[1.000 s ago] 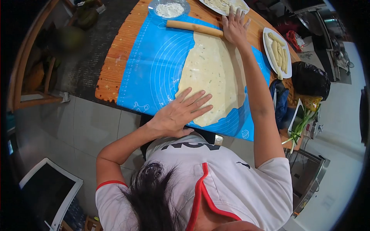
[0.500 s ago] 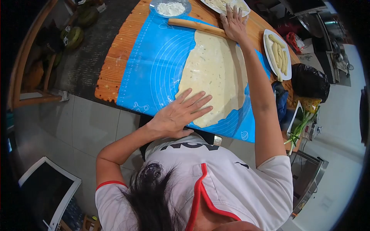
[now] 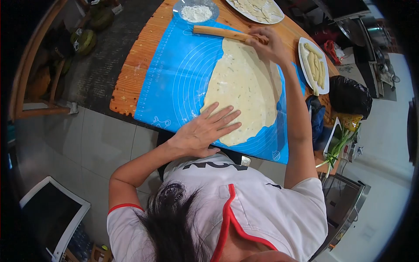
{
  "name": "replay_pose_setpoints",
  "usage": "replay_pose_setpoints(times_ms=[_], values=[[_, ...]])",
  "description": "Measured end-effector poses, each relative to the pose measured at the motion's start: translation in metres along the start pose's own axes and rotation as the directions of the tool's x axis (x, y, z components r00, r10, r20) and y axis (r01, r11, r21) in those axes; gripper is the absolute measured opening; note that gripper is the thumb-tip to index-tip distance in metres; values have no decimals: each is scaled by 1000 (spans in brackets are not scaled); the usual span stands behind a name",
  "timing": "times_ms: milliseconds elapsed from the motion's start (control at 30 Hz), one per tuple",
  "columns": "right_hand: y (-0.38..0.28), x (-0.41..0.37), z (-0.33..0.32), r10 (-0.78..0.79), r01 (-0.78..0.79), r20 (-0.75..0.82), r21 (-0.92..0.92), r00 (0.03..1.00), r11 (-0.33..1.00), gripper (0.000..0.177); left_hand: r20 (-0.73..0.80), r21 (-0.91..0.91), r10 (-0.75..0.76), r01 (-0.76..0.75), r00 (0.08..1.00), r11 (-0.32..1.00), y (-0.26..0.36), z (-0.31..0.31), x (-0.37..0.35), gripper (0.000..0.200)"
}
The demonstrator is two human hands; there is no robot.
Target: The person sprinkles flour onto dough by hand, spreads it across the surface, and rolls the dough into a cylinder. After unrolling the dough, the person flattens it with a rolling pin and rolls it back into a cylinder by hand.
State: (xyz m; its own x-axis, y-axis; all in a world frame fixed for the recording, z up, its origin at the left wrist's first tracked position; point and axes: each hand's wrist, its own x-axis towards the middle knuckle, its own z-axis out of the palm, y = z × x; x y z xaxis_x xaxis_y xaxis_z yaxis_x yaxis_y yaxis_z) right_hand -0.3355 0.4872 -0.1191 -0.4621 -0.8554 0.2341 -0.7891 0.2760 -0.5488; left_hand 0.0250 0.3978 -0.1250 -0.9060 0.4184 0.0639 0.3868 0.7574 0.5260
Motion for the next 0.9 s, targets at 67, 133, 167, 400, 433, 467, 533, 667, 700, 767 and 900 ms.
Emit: replay_pose_setpoints(times_ms=[67,133,167,400,433,467,533,667,700,767,900], values=[[11,-16,8,-95,91,-26,-122,995,988,44,13,26,0,-1,1000,1000,1,1,1,102],[16,-17,7,-29,32,19,-163,999,986,47,18,62,5,-6,1000,998,2,1,2,100],[20,-14,7,-80,82,18,-166,997,983,46,18,84,8,-10,1000,996,2,1,2,99],[45,-24,-56,-13,16,32,-107,999,994,42,-9,105,3,-2,1000,994,4,4,2,92],[29,-40,-72,19,-16,25,-134,1000,991,41,-25,100,8,-6,1000,995,4,5,1,91],[18,-60,-80,102,-110,-55,-150,993,983,42,-39,95,14,-10,999,995,3,6,0,90],[3,-110,-85,200,-233,-202,-157,959,960,42,-101,41,40,-36,994,998,4,4,-1,85],[-3,-212,-63,237,-327,-376,-196,896,925,33,-204,-79,18,-35,979,996,-5,-15,-7,72],[-13,-233,-57,284,-386,-404,-198,870,901,33,-368,-69,23,-52,929,996,-5,-23,-4,45],[-23,-256,-48,369,-498,-442,-221,818,838,34,-406,-55,-35,14,913,998,-25,-37,-3,28],[-23,-277,-42,368,-579,-501,-373,783,725,37,-511,-38,-121,118,851,992,-62,-69,0,14]])
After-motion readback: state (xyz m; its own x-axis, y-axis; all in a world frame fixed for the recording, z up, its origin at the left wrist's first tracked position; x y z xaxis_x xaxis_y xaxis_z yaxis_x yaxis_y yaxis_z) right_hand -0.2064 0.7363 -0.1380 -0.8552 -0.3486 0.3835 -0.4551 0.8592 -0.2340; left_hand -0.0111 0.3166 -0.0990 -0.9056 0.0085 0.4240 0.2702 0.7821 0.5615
